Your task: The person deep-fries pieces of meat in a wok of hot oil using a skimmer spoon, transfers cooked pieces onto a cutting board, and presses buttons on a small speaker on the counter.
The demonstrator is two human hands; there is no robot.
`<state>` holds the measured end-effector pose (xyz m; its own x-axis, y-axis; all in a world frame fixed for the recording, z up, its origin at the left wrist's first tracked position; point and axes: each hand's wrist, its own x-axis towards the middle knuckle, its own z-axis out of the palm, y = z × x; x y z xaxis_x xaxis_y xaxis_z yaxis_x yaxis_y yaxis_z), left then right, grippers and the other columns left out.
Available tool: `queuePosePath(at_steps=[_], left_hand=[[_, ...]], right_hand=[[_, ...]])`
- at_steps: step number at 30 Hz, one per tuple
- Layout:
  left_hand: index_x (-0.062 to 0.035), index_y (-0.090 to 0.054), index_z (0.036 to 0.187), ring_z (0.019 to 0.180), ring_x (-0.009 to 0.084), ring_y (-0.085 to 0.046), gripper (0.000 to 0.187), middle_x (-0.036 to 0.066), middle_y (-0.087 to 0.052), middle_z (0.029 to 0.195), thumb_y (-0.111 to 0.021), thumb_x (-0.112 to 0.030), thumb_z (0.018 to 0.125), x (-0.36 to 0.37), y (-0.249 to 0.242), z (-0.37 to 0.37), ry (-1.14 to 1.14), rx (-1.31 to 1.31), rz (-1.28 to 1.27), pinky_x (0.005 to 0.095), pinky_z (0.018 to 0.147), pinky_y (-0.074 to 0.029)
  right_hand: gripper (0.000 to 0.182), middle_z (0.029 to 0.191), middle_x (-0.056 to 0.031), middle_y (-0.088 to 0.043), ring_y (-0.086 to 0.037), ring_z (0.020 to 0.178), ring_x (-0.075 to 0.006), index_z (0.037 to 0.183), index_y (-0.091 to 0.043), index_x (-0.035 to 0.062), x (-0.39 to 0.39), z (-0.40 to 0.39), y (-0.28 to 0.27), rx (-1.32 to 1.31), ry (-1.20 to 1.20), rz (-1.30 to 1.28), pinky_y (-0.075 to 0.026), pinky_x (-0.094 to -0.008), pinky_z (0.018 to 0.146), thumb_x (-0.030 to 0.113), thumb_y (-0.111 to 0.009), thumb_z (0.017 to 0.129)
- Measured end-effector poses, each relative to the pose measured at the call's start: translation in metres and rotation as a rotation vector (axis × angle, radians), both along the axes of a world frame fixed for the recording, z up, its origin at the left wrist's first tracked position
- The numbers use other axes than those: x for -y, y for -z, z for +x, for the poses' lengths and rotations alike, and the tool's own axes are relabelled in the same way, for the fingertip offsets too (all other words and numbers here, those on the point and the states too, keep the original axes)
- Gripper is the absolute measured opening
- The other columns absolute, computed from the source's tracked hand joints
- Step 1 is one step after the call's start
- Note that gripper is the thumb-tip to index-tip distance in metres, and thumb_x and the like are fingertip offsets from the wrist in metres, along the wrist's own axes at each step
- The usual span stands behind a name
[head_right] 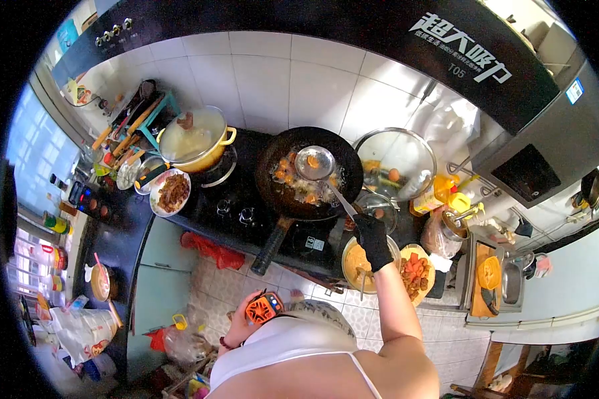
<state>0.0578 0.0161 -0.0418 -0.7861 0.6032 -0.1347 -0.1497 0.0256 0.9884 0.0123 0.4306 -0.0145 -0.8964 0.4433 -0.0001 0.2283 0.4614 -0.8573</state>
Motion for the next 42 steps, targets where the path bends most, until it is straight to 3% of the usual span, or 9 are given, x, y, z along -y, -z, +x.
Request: queuePosePath(at_steps=[2,4,5,8,9,12,13,23,42], left_hand=[[-0.0039,-0.037,0.136,0.119,0.0183,-0.049,0.077,0.01,-0.049,0.13,-0.077,-0.001,0.07,0.0,-0.005,-0.001,-0.004,0.002,-0.006,0.0322,0.101,-0.04],[-0.0037,-0.038,0.136,0.12,0.0184,-0.048,0.077,0.011,-0.049,0.13,-0.077,-0.001,0.07,-0.002,-0.014,0.0,-0.015,0.009,0.009,0.0323,0.101,-0.04],[-0.0037,-0.038,0.136,0.121,0.019,-0.047,0.077,0.011,-0.046,0.133,-0.076,0.001,0.069,-0.002,-0.014,0.0,-0.02,0.029,0.028,0.0322,0.102,-0.039],[-0.0039,-0.039,0.135,0.124,0.0203,-0.045,0.077,0.012,-0.042,0.136,-0.075,0.006,0.068,-0.002,-0.011,0.002,-0.032,0.073,0.073,0.032,0.103,-0.038],[-0.0039,-0.039,0.136,0.124,0.0202,-0.045,0.077,0.012,-0.042,0.136,-0.075,0.006,0.068,-0.002,-0.009,0.003,-0.037,0.078,0.078,0.032,0.103,-0.038],[-0.004,-0.039,0.135,0.123,0.0201,-0.045,0.077,0.012,-0.043,0.136,-0.074,0.006,0.068,0.0,-0.007,0.005,-0.037,0.112,0.091,0.0317,0.104,-0.037],[-0.004,-0.04,0.135,0.123,0.0201,-0.046,0.076,0.012,-0.043,0.135,-0.074,0.006,0.068,0.001,-0.007,0.005,-0.035,0.128,0.095,0.0316,0.104,-0.037],[-0.006,-0.042,0.134,0.124,0.0216,-0.044,0.076,0.012,-0.045,0.133,-0.076,0.002,0.066,0.014,-0.006,0.012,-0.078,0.069,0.014,0.0331,0.104,-0.037],[-0.0035,-0.04,0.135,0.124,0.0197,-0.045,0.077,0.011,-0.044,0.134,-0.076,0.003,0.066,0.005,-0.003,0.016,-0.019,-0.089,-0.035,0.0325,0.102,-0.039]], right_hand=[[0.017,0.062,-0.0022,-0.054,-0.049,0.051,-0.0124,0.089,-0.064,0.0045,-0.002,-0.004,-0.009,-0.037,-0.013,0.109,-0.038,-0.0281,0.046,0.02,-0.057,0.088],[0.017,0.071,-0.0043,-0.06,-0.056,0.06,-0.0162,0.094,-0.064,0.0017,-0.012,-0.006,-0.012,-0.224,-0.154,0.661,-0.045,-0.0318,0.054,0.016,-0.058,0.086],[0.02,0.086,-0.0102,-0.066,-0.061,0.075,-0.0253,0.101,-0.064,0.0002,-0.011,-0.007,-0.031,-0.018,-0.197,0.833,-0.049,-0.0371,0.067,0.011,-0.059,0.084],[0.02,0.092,-0.0158,-0.066,-0.063,0.082,-0.0298,0.102,-0.065,0.0036,-0.02,-0.025,-0.034,0.024,-0.02,0.394,-0.049,-0.0394,0.069,0.01,-0.058,0.085],[0.021,0.09,-0.019,-0.065,-0.064,0.084,-0.0325,0.102,-0.065,0.0035,-0.019,-0.032,-0.038,-0.176,-0.057,0.489,-0.049,-0.0399,0.069,0.015,-0.056,0.087],[0.023,0.083,-0.0192,-0.065,-0.064,0.081,-0.0328,0.099,-0.065,0.0015,-0.019,-0.047,-0.057,0.076,-0.117,0.624,-0.049,-0.04,0.068,0.019,-0.055,0.088],[0.026,0.081,-0.0229,-0.063,-0.061,0.079,-0.0413,0.088,-0.065,0.0023,-0.019,-0.053,-0.055,0.019,-0.132,0.574,-0.047,-0.0483,0.068,0.024,-0.049,0.089],[0.019,0.081,-0.0196,-0.064,-0.062,0.08,-0.0368,0.087,-0.063,0.0015,-0.008,-0.095,-0.059,0.022,-0.195,0.641,-0.047,-0.0428,0.068,0.017,-0.052,0.087],[0.032,0.087,-0.022,-0.064,-0.063,0.077,-0.0381,0.115,-0.062,0.013,-0.024,-0.041,-0.045,0.036,-0.347,0.641,-0.049,-0.0456,0.067,0.031,-0.052,0.09]])
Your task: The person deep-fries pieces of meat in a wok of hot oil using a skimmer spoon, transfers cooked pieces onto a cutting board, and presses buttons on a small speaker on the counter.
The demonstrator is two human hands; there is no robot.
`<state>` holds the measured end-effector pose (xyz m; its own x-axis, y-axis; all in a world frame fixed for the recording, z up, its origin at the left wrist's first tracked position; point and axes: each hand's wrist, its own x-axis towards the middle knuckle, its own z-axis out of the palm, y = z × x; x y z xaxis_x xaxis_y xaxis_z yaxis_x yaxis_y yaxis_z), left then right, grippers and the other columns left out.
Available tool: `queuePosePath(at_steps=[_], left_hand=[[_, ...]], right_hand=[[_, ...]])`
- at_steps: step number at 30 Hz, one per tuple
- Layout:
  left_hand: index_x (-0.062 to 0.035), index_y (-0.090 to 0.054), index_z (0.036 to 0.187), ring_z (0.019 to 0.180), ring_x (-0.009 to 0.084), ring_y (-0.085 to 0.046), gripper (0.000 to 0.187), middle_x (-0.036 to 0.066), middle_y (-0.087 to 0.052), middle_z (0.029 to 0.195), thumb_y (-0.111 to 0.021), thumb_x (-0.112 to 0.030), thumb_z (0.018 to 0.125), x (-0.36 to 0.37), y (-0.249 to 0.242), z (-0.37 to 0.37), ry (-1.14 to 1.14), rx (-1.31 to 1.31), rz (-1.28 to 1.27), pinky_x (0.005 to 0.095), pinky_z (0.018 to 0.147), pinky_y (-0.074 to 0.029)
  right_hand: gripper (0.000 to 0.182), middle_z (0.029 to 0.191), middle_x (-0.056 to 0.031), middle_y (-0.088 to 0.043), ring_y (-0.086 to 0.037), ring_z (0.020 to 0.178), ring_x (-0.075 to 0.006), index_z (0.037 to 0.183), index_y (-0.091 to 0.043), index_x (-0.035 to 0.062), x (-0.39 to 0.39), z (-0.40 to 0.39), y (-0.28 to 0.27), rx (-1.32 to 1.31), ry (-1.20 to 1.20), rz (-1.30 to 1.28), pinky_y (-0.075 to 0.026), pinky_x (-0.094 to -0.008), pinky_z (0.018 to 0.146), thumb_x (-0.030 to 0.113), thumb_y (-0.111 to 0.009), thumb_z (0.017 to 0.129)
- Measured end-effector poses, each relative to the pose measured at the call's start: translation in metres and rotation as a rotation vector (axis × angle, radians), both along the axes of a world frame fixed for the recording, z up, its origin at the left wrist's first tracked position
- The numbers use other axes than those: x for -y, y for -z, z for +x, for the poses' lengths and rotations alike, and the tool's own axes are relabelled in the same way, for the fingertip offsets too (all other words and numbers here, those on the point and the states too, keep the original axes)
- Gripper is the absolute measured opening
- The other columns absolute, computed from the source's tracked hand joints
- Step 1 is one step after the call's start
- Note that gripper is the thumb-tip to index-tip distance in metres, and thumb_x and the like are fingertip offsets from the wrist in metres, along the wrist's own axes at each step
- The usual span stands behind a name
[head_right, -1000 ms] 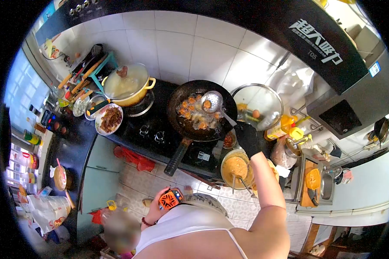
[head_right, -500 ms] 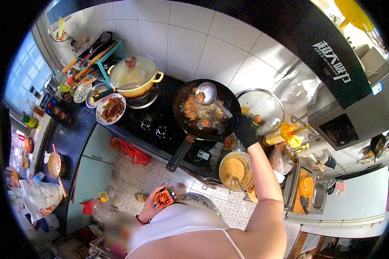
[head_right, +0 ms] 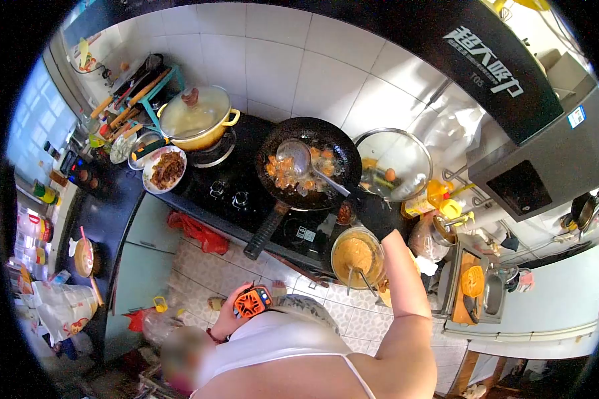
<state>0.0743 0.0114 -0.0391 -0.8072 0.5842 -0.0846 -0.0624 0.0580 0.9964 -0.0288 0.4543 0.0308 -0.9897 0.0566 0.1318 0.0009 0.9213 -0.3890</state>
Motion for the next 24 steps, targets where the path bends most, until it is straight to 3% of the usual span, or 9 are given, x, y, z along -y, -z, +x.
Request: queuePosePath(at_steps=[3,6,9,11,14,15,19,21,24], left_hand=[[-0.0033,-0.04,0.134,0.123,0.0196,-0.045,0.077,0.011,-0.044,0.135,-0.077,0.003,0.066,-0.001,0.009,0.004,-0.013,0.034,0.024,0.0321,0.102,-0.039],[-0.0033,-0.04,0.134,0.123,0.0193,-0.046,0.078,0.011,-0.044,0.135,-0.078,0.002,0.067,-0.001,0.022,0.007,-0.033,0.051,0.034,0.0321,0.102,-0.039],[-0.0033,-0.04,0.135,0.122,0.0194,-0.046,0.078,0.011,-0.043,0.135,-0.078,0.001,0.067,-0.004,0.021,0.009,-0.028,0.043,0.029,0.0323,0.102,-0.039],[-0.0035,-0.039,0.135,0.123,0.0198,-0.046,0.078,0.011,-0.043,0.135,-0.078,0.001,0.067,-0.006,0.012,0.007,-0.022,0.016,0.015,0.0324,0.102,-0.039],[-0.0041,-0.038,0.135,0.123,0.0203,-0.045,0.079,0.011,-0.042,0.136,-0.078,0.002,0.067,-0.01,-0.005,0.007,-0.026,0.037,0.042,0.0327,0.103,-0.038],[-0.0043,-0.038,0.136,0.124,0.0205,-0.045,0.079,0.011,-0.042,0.137,-0.078,0.001,0.068,-0.012,-0.009,0.008,-0.03,0.105,0.09,0.0327,0.103,-0.038],[-0.0048,-0.038,0.136,0.125,0.0205,-0.044,0.079,0.011,-0.042,0.137,-0.077,0.002,0.068,-0.008,-0.005,0.006,-0.028,0.029,0.07,0.0332,0.103,-0.037],[-0.0046,-0.039,0.135,0.126,0.021,-0.043,0.079,0.012,-0.041,0.137,-0.077,0.004,0.066,-0.007,0.001,0.009,-0.056,0.117,0.11,0.0334,0.104,-0.036],[-0.0044,-0.04,0.134,0.127,0.0214,-0.042,0.079,0.012,-0.041,0.137,-0.077,0.005,0.065,-0.006,-0.002,0.007,-0.039,0.109,0.104,0.0336,0.105,-0.035]], right_hand=[[0.033,0.087,-0.0197,-0.067,-0.066,0.081,-0.0312,0.121,-0.059,0.01,-0.011,0.014,-0.017,0.081,0.006,-0.034,-0.05,-0.0374,0.073,0.018,-0.052,0.089],[0.031,0.083,-0.0184,-0.066,-0.064,0.076,-0.0329,0.115,-0.06,0.0049,-0.031,0.02,-0.008,0.092,-0.083,-0.269,-0.049,-0.0378,0.07,0.014,-0.054,0.086],[0.025,0.08,-0.0153,-0.065,-0.064,0.073,-0.0287,0.103,-0.062,0.0018,-0.041,0.021,-0.003,0.095,-0.221,-0.16,-0.049,-0.0363,0.067,0.011,-0.057,0.081],[0.027,0.083,-0.0176,-0.065,-0.063,0.077,-0.0307,0.105,-0.063,0.0032,-0.047,0.02,-0.005,0.079,-0.349,-0.059,-0.049,-0.0368,0.067,0.015,-0.055,0.082],[0.028,0.087,-0.0168,-0.065,-0.062,0.077,-0.0308,0.104,-0.064,0.0051,-0.049,0.021,-0.004,0.256,-0.221,-0.244,-0.049,-0.0363,0.067,0.013,-0.054,0.08],[0.029,0.089,-0.0161,-0.065,-0.062,0.076,-0.0303,0.105,-0.064,0.0061,-0.044,0.023,-0.004,0.386,-0.065,-0.446,-0.048,-0.036,0.066,0.013,-0.053,0.08],[0.022,0.083,-0.0107,-0.063,-0.059,0.071,-0.0237,0.101,-0.064,0.0062,-0.033,0.031,-0.002,-0.175,-0.394,0.007,-0.046,-0.0336,0.06,0.012,-0.052,0.083],[0.018,0.076,-0.0091,-0.06,-0.058,0.068,-0.0226,0.094,-0.063,0.0059,-0.023,0.036,-0.015,0.227,-0.242,-0.061,-0.045,-0.0336,0.059,0.012,-0.051,0.083],[0.017,0.07,-0.0079,-0.058,-0.055,0.063,-0.0191,0.092,-0.064,0.0068,-0.04,0.036,0.002,0.447,0.081,-0.729,-0.042,-0.0328,0.054,0.014,-0.053,0.082]])
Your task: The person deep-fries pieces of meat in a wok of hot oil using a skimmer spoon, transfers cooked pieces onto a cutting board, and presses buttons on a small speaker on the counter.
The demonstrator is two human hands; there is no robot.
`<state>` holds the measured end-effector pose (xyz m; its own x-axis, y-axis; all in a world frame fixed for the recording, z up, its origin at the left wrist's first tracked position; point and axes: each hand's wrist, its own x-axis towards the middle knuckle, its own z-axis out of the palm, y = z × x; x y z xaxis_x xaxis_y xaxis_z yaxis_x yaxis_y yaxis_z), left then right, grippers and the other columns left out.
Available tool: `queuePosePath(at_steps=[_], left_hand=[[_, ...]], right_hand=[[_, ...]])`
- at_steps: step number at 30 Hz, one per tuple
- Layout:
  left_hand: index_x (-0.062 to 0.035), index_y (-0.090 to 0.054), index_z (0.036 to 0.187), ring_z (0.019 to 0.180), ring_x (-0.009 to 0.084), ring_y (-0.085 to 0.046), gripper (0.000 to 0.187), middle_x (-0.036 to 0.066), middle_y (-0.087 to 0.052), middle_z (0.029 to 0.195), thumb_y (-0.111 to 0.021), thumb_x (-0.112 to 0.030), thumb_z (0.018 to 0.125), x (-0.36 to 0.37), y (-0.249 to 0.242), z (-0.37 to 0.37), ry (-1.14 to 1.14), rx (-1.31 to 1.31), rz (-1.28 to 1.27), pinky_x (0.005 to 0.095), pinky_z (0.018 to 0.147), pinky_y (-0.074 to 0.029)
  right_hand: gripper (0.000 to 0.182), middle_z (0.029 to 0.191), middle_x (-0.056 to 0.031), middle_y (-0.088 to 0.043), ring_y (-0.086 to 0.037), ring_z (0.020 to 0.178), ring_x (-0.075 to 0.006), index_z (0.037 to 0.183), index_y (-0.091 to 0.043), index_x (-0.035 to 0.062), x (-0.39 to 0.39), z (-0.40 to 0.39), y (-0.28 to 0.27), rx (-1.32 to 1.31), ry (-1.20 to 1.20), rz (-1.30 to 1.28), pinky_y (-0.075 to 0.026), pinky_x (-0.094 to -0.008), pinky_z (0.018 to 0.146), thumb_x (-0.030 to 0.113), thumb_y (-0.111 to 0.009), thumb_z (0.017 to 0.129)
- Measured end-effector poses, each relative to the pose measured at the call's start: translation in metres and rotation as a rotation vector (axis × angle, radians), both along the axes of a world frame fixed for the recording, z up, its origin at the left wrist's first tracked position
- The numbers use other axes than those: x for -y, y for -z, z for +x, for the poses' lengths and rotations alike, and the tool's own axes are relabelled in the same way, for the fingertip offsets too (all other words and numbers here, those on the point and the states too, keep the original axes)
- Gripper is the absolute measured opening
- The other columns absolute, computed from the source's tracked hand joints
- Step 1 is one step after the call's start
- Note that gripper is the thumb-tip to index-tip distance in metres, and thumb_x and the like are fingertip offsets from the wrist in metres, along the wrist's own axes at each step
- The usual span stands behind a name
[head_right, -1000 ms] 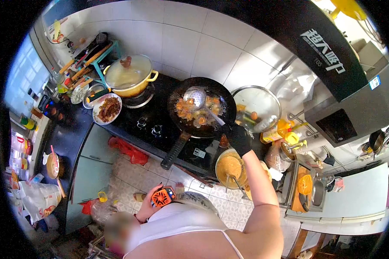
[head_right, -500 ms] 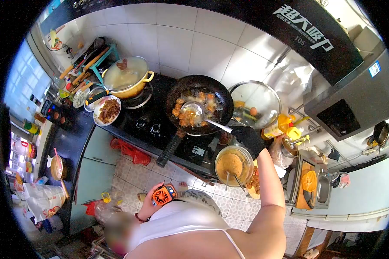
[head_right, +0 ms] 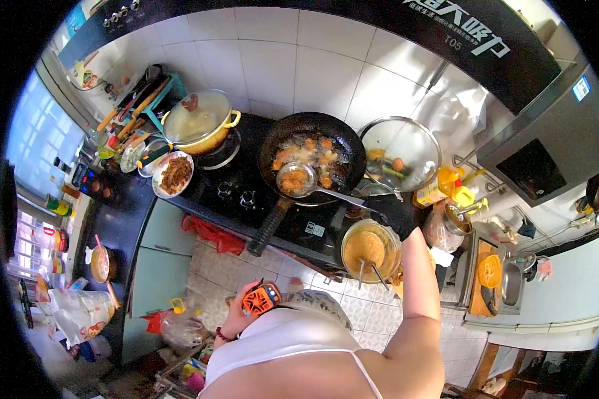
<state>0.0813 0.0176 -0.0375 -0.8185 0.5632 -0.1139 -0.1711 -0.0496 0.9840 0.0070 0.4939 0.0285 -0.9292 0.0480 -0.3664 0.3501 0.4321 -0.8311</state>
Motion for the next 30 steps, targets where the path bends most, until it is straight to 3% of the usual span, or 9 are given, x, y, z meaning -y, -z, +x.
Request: queuePosePath(at_steps=[2,3,6,9,12,19,22,23,30], left_hand=[[-0.0046,-0.04,0.134,0.127,0.0216,-0.041,0.079,0.012,-0.04,0.138,-0.077,0.005,0.065,0.001,0.002,0.0,0.0,0.024,0.003,0.0337,0.105,-0.035],[-0.0048,-0.04,0.134,0.127,0.0218,-0.041,0.078,0.012,-0.04,0.138,-0.077,0.004,0.065,0.003,0.01,0.002,-0.004,0.077,0.016,0.0337,0.105,-0.035],[-0.0057,-0.04,0.134,0.127,0.0221,-0.041,0.078,0.013,-0.04,0.138,-0.076,0.004,0.066,0.007,0.015,0.002,0.019,0.108,-0.005,0.0337,0.105,-0.035],[-0.0053,-0.039,0.135,0.12,0.0192,-0.048,0.078,0.01,-0.047,0.132,-0.077,0.004,0.067,0.006,0.016,0.0,0.023,0.041,-0.035,0.0322,0.1,-0.04],[-0.0049,-0.038,0.135,0.116,0.0178,-0.051,0.079,0.009,-0.05,0.128,-0.078,0.004,0.067,0.005,0.018,0.001,0.019,-0.035,-0.063,0.0318,0.098,-0.043],[-0.0036,-0.036,0.136,0.116,0.018,-0.051,0.079,0.01,-0.049,0.129,-0.076,0.006,0.069,0.006,0.018,0.003,0.009,0.019,-0.023,0.0318,0.098,-0.044],[-0.0033,-0.035,0.136,0.116,0.0179,-0.052,0.078,0.01,-0.049,0.129,-0.076,0.006,0.07,0.007,0.02,0.004,0.005,-0.006,-0.036,0.0315,0.097,-0.044],[-0.0033,-0.035,0.136,0.116,0.0179,-0.051,0.078,0.01,-0.049,0.129,-0.076,0.006,0.07,0.008,0.021,0.004,0.003,-0.004,-0.034,0.0316,0.098,-0.044],[-0.0037,-0.036,0.136,0.118,0.0179,-0.049,0.076,0.01,-0.049,0.13,-0.076,0.002,0.071,0.012,0.024,0.001,-0.014,-0.005,-0.034,0.0322,0.1,-0.041]], right_hand=[[0.015,0.061,-0.0036,-0.053,-0.049,0.053,-0.0121,0.088,-0.064,0.0052,-0.005,-0.002,0.007,-0.32,-0.197,0.175,-0.036,-0.0305,0.047,0.017,-0.055,0.083],[0.015,0.059,-0.0029,-0.052,-0.048,0.051,-0.0114,0.087,-0.064,0.0049,-0.007,0.001,-0.002,-0.244,-0.155,0.125,-0.036,-0.0302,0.046,0.017,-0.056,0.083],[0.015,0.057,-0.0044,-0.053,-0.05,0.05,-0.0132,0.085,-0.066,0.0048,-0.022,-0.013,-0.001,-0.577,-0.411,0.479,-0.038,-0.0298,0.047,0.017,-0.057,0.082],[0.018,0.061,-0.0123,-0.059,-0.058,0.053,-0.02,0.089,-0.068,0.0035,-0.024,-0.037,-0.017,-0.745,-0.559,0.562,-0.044,-0.0321,0.049,0.016,-0.058,0.082],[0.027,0.082,-0.0143,-0.066,-0.064,0.073,-0.0229,0.101,-0.065,-0.0016,-0.007,-0.052,-0.038,-0.323,-0.456,0.461,-0.049,-0.0351,0.061,0.012,-0.058,0.079],[0.024,0.058,-0.0016,-0.056,-0.048,0.046,-0.0091,0.083,-0.067,0.0014,0.028,-0.087,-0.058,-0.189,-0.193,0.332,-0.037,-0.0251,0.044,0.021,-0.055,0.088],[0.028,0.059,-0.0038,-0.056,-0.051,0.049,-0.0118,0.082,-0.067,0.0029,0.025,-0.098,-0.057,0.077,0.033,0.069,-0.036,-0.0269,0.043,0.03,-0.058,0.086],[0.029,0.055,0.0011,-0.051,-0.045,0.045,-0.009,0.077,-0.067,0.0063,0.029,-0.101,-0.059,0.054,0.03,0.112,-0.031,-0.0241,0.041,0.034,-0.061,0.085],[0.028,0.056,0.0009,-0.051,-0.045,0.046,-0.009,0.076,-0.066,0.0044,0.017,-0.107,-0.035,-0.053,0.056,0.067,-0.031,-0.0243,0.042,0.03,-0.06,0.086]])
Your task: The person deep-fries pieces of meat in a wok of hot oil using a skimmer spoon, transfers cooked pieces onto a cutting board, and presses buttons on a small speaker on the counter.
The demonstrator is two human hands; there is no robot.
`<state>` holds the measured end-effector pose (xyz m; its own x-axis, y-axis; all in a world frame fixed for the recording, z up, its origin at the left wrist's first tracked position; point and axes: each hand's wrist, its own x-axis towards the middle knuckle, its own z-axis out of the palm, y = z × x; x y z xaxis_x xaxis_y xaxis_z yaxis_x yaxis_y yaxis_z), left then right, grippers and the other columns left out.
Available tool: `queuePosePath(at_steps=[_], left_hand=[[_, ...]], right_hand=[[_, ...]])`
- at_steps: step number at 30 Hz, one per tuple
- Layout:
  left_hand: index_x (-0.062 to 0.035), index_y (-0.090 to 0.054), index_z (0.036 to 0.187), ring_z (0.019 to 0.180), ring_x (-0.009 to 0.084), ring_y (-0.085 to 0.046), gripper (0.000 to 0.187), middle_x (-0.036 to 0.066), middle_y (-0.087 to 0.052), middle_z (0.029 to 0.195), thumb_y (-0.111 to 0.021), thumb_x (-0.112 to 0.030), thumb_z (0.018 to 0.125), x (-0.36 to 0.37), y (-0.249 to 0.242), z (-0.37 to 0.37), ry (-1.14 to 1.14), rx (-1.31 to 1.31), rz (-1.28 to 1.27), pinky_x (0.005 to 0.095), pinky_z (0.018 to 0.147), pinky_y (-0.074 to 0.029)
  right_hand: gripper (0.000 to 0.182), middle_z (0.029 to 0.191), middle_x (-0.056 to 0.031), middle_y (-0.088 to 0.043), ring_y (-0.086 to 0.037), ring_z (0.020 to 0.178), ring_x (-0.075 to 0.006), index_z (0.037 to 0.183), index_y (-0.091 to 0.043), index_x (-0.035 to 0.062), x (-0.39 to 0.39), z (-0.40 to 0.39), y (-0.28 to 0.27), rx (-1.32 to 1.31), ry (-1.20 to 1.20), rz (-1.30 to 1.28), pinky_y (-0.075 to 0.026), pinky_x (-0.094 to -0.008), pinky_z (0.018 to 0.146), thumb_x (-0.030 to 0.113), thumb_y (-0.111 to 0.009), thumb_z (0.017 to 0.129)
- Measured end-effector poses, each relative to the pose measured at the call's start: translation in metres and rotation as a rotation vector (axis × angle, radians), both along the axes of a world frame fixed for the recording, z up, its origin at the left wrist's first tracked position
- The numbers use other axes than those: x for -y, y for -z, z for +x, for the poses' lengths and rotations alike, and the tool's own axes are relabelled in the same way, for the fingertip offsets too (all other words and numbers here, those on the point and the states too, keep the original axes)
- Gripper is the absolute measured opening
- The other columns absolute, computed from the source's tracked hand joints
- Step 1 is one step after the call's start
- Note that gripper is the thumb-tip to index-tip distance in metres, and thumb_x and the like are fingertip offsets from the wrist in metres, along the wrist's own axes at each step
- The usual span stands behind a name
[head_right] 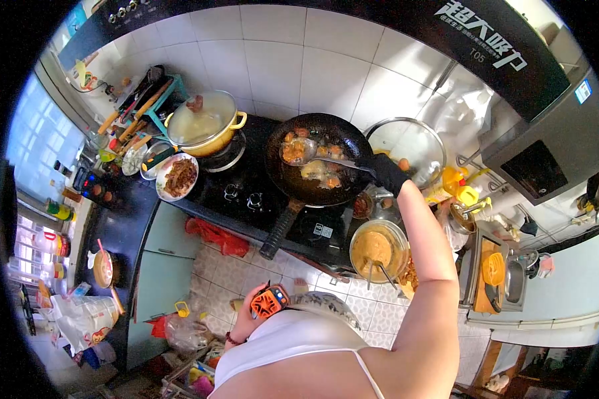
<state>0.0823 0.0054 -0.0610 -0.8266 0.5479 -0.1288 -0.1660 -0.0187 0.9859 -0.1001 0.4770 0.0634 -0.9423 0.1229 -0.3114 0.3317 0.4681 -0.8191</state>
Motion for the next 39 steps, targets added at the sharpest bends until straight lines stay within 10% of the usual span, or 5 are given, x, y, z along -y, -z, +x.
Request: queuePosePath(at_steps=[13,26,34,38,39], left_hand=[[-0.0049,-0.039,0.135,0.125,0.021,-0.044,0.079,0.012,-0.038,0.139,-0.077,0.005,0.066,-0.006,-0.027,-0.005,0.0,0.088,0.047,0.0329,0.102,-0.04],[-0.0044,-0.037,0.136,0.123,0.0211,-0.046,0.077,0.011,-0.041,0.137,-0.075,0.004,0.069,-0.001,0.013,-0.003,0.044,0.026,0.001,0.0336,0.102,-0.04],[-0.0046,-0.038,0.136,0.123,0.021,-0.046,0.077,0.011,-0.044,0.134,-0.076,0.002,0.069,-0.006,0.019,-0.007,0.034,0.078,0.051,0.0335,0.102,-0.04],[-0.0047,-0.04,0.135,0.123,0.021,-0.046,0.073,0.011,-0.046,0.134,-0.074,-0.003,0.07,-0.006,0.07,-0.014,0.076,0.246,0.178,0.0337,0.103,-0.037],[-0.0048,-0.041,0.134,0.122,0.021,-0.046,0.071,0.011,-0.046,0.133,-0.073,-0.005,0.071,-0.009,0.068,-0.016,0.091,0.235,0.18,0.0339,0.103,-0.037]], right_hand=[[0.02,0.079,-0.0074,-0.066,-0.06,0.074,-0.0139,0.094,-0.065,0.0007,-0.035,0.003,0.081,-0.478,-0.349,0.567,-0.049,-0.0324,0.067,0.018,-0.059,0.086],[0.019,0.069,-0.0036,-0.061,-0.054,0.062,-0.0097,0.087,-0.067,0.0042,0.017,0.05,0.089,-0.253,0.213,-0.271,-0.043,-0.0251,0.055,0.021,-0.059,0.087],[0.028,0.084,-0.0149,-0.065,-0.063,0.073,-0.0328,0.096,-0.066,0.0066,0.037,0.129,0.126,-0.676,0.093,0.869,-0.05,-0.0402,0.063,0.005,-0.059,0.07],[0.02,0.078,-0.0106,-0.064,-0.059,0.06,-0.0209,0.097,-0.064,0.0026,0.063,0.141,0.116,-0.322,0.511,-0.045,-0.046,-0.0309,0.052,0.005,-0.056,0.08],[0.015,0.065,-0.0021,-0.056,-0.049,0.048,-0.0098,0.094,-0.065,0.0032,0.063,0.137,0.131,-0.853,0.351,0.454,-0.036,-0.0258,0.043,0.012,-0.057,0.085]])
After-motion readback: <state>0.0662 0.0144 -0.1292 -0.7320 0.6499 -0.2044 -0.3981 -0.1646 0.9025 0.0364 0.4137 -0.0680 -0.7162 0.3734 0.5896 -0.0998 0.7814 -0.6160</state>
